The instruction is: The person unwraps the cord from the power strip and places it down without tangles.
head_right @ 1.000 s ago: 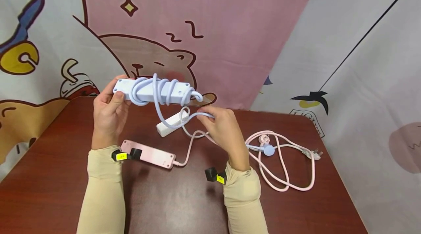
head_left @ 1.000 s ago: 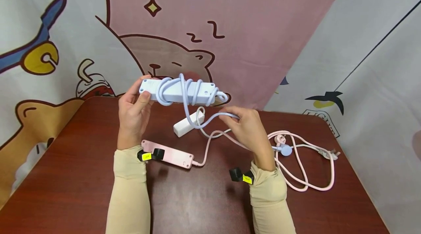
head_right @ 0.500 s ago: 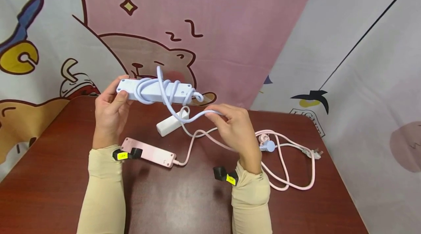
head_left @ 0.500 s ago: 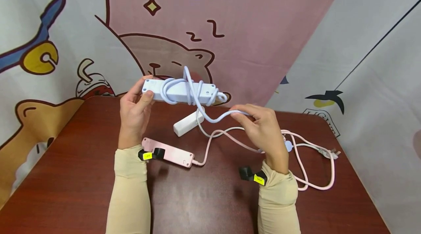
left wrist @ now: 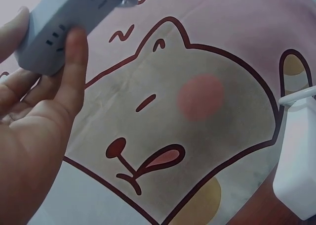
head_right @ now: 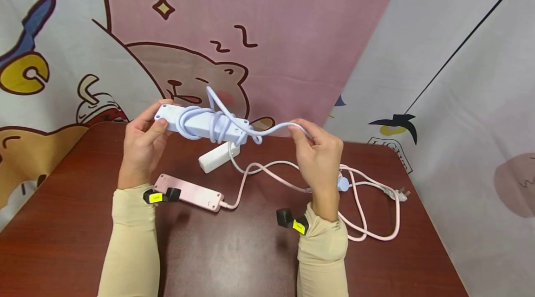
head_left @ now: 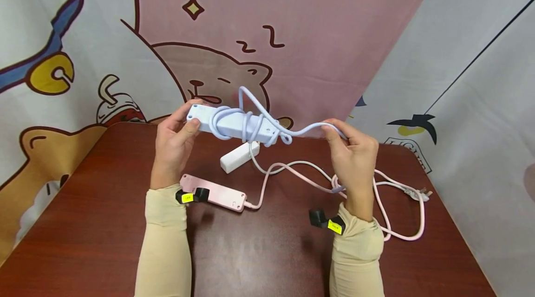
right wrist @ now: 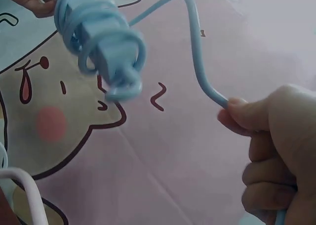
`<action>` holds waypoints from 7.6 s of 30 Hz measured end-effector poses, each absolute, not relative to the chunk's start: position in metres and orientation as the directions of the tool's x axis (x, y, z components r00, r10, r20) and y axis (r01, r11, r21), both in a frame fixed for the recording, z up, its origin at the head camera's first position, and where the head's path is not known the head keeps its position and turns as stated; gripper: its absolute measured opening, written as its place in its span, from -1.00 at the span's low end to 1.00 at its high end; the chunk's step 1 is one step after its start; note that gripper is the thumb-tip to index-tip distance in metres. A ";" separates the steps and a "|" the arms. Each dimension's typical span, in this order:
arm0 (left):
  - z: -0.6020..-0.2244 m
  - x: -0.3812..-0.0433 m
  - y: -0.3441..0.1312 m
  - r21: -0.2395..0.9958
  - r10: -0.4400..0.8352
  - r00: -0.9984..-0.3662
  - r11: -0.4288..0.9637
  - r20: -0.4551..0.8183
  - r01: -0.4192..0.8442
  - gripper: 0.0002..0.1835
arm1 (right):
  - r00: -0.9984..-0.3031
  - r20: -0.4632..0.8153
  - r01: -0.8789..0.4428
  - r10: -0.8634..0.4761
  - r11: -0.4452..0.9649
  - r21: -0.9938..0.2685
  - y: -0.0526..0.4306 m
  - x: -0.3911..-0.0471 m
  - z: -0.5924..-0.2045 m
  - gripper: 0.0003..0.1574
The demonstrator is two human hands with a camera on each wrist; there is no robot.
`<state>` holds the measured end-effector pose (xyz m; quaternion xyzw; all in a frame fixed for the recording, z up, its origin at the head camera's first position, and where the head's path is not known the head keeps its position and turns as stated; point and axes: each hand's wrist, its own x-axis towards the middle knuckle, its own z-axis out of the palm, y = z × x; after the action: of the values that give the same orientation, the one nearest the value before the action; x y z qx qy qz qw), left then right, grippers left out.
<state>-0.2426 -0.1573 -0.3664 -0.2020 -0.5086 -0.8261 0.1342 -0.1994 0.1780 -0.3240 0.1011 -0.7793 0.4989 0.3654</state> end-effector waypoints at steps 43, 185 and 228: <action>-0.366 -0.242 -0.157 0.686 0.151 -0.796 -0.615 0.586 0.388 -0.62 | -0.909 0.410 -0.316 -0.078 0.771 -0.553 0.194 -0.202 -0.329 -0.64; -0.375 -0.247 -0.165 0.496 0.008 -0.823 -0.801 0.567 0.334 -0.50 | -0.954 0.223 -0.097 0.200 0.497 -0.862 0.179 -0.225 -0.355 -0.70; -0.371 -0.250 -0.158 0.715 -0.178 -0.905 -0.561 0.387 0.417 -0.48 | -0.957 0.155 -0.282 -0.245 0.659 -0.698 0.199 -0.210 -0.342 -0.89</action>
<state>-0.2503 -0.1584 -0.3714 -0.1365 -0.4361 -0.8730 0.1704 -0.2101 0.1990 -0.3423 0.1445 -0.9103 0.3871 0.0237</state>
